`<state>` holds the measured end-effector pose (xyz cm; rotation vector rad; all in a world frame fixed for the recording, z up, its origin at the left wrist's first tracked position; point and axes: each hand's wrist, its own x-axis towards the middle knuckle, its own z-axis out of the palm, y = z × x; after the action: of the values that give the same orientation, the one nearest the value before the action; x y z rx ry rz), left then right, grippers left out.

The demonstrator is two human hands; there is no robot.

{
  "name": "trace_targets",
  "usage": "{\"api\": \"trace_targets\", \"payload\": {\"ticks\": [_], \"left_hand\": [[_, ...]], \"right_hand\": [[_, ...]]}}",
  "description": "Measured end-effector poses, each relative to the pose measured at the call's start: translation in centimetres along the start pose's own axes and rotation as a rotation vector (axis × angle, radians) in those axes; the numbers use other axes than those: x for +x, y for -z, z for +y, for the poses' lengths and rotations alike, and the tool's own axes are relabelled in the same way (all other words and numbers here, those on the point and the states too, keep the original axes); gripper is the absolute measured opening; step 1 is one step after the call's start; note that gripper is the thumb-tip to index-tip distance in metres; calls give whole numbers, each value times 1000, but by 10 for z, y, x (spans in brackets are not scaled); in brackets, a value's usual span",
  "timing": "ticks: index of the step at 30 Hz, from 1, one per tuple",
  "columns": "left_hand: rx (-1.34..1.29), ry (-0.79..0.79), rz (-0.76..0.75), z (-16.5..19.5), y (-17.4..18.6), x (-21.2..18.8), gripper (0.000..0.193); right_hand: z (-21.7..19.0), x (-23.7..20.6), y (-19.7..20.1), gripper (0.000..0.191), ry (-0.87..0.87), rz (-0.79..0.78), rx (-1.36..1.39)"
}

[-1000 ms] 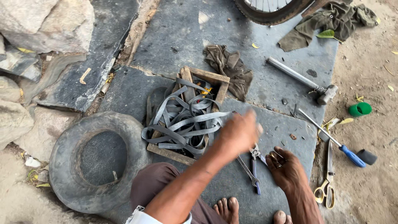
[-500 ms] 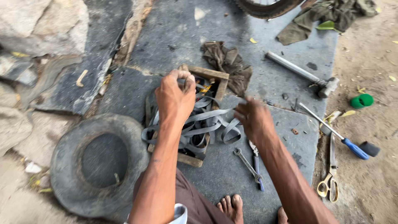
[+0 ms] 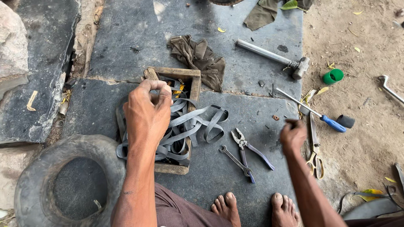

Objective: The person uses pliers to remove a metal ring from a rubber strip, then uses a screwdriver to work on a bicycle tire. The person manipulates the tire and tools while sitting on the ground.

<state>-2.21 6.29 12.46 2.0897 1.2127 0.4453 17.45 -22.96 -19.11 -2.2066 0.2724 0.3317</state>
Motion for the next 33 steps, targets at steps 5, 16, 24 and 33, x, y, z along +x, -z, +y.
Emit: {"api": "trace_targets", "payload": {"ticks": [5,16,24,33], "left_hand": [[10,-18,3,0,-3,0,20],[-2,3,30,0,-6,4,17],[-50,4,65,-8,-4,7,16],[-256,-35,216,-15,3,11,15]], "right_hand": [[-9,37,14,25,250,-8,-201],[-10,44,15,13,175,-163,-361],[-26,10,12,20,142,-211,-155],[-28,47,-16,36,203,-159,-561]]}}
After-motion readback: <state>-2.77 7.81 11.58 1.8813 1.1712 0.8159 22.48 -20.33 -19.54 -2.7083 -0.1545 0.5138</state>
